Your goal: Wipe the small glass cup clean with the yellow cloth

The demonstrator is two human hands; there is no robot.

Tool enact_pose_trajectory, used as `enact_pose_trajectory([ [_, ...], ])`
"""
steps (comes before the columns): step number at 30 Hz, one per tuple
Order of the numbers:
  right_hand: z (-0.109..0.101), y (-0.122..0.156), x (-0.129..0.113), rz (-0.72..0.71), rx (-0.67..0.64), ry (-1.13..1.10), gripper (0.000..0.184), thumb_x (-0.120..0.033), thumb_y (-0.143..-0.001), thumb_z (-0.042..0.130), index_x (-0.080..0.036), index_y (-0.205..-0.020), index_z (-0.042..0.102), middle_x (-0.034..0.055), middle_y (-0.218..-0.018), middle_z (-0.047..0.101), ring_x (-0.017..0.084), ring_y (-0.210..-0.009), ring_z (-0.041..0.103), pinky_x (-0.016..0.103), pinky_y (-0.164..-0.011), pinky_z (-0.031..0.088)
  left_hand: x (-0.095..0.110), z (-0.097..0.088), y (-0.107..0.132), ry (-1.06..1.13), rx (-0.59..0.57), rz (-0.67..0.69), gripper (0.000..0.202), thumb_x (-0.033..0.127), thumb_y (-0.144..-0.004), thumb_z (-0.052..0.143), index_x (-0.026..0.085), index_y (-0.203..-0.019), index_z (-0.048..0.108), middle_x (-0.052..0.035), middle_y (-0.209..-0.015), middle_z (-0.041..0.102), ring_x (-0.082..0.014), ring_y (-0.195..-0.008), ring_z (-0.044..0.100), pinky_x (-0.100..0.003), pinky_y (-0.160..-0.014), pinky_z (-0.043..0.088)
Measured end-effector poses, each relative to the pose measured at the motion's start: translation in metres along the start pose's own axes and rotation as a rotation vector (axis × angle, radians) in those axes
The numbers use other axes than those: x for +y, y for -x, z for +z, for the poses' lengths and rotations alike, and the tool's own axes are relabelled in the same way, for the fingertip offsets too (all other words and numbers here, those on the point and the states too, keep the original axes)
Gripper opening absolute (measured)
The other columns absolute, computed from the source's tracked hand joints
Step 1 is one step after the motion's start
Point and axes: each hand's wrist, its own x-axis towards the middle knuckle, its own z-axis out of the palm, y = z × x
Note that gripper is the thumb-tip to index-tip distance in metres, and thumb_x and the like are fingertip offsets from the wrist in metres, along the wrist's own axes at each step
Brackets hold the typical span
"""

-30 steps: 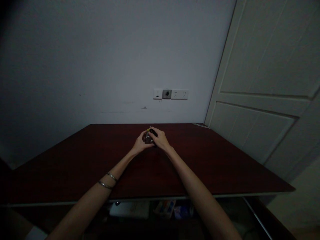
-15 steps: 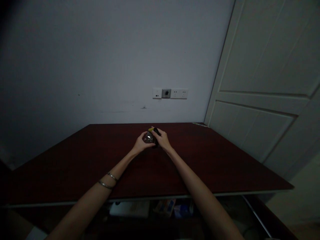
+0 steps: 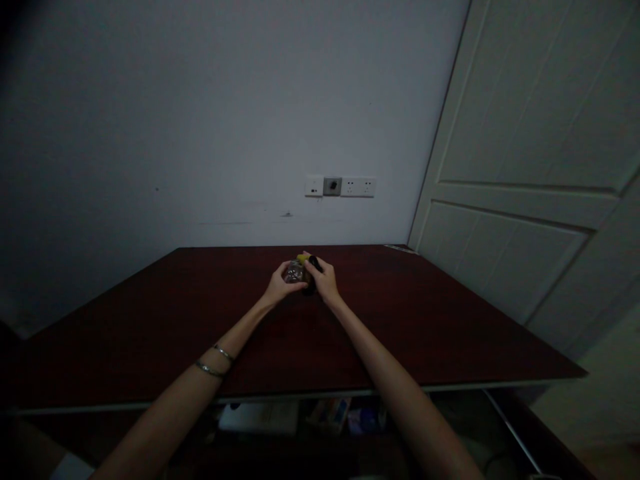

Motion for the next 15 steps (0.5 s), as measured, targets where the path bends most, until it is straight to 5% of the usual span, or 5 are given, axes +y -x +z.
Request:
enact_pose_trajectory([
  [5,0.005,0.005,-0.002,-0.049,-0.003,0.12,0.037,-0.038,-0.075,0.057,-0.021,-0.107,0.062,0.0052,-0.118,0.058,0.023,-0.11,0.053,0.04,-0.097,0.039,-0.001,-0.001,-0.002,-0.006,0.033,-0.014,0.066,0.022,-0.046,0.078,0.012,-0.102,0.044,-0.0096,-0.1,0.057,-0.0184,-0.089,0.058,-0.033,-0.082,0.045],
  [10,0.005,0.019,-0.014,-0.294,-0.254,0.336,0.034,-0.026,-0.077,0.055,-0.027,-0.111,0.059,0.0014,-0.128,0.05,0.02,-0.123,0.04,0.041,-0.106,0.027,-0.009,-0.009,-0.008,0.005,0.088,0.013,0.062,0.02,-0.045,0.076,0.014,-0.097,0.042,-0.008,-0.095,0.057,-0.0162,-0.085,0.057,-0.031,-0.08,0.045],
  [15,-0.002,0.003,-0.007,-0.186,-0.184,0.334,0.033,-0.028,-0.079,0.053,-0.025,-0.111,0.059,0.0039,-0.122,0.055,0.021,-0.115,0.049,0.04,-0.1,0.035,-0.007,-0.009,-0.003,-0.105,0.026,0.009,0.066,0.023,-0.045,0.078,0.014,-0.101,0.043,-0.0078,-0.098,0.057,-0.0181,-0.09,0.056,-0.033,-0.082,0.044],
])
